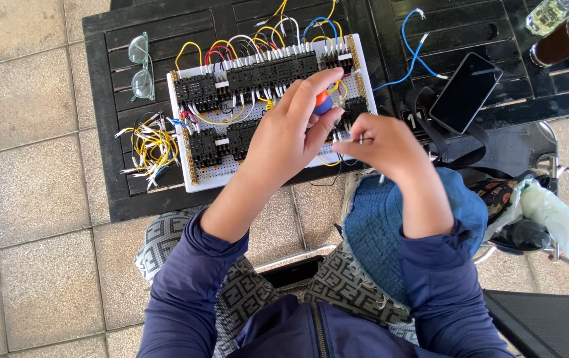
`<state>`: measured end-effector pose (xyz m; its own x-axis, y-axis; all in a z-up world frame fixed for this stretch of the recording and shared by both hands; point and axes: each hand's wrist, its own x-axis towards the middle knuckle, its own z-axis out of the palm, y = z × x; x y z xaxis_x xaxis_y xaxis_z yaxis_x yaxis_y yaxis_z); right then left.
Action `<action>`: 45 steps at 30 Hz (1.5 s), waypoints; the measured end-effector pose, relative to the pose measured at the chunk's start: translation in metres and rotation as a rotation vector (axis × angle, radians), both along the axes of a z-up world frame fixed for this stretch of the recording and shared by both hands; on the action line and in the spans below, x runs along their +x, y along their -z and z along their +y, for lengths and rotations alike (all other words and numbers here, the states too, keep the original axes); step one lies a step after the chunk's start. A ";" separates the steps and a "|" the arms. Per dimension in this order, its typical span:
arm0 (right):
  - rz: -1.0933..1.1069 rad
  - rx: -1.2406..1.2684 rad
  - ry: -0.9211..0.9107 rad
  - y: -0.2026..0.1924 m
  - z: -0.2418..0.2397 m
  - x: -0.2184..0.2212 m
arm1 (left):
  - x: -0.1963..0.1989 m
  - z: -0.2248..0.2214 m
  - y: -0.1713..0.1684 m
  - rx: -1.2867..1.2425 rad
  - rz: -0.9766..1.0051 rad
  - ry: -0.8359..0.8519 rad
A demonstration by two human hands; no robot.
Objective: Connecting electrical wires to terminal blocks on a circuit board using a screwdriver.
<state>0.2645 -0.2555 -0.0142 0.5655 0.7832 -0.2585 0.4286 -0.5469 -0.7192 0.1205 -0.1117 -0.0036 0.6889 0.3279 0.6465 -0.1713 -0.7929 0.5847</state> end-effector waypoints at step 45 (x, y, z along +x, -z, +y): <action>-0.079 -0.230 -0.289 0.026 0.000 0.004 | 0.027 -0.013 -0.018 0.815 0.112 -0.316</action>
<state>0.2683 -0.2552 -0.0403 0.3546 0.8400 -0.4108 0.6379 -0.5385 -0.5506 0.1472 -0.1247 0.0145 0.7170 -0.0201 0.6967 0.1514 -0.9712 -0.1839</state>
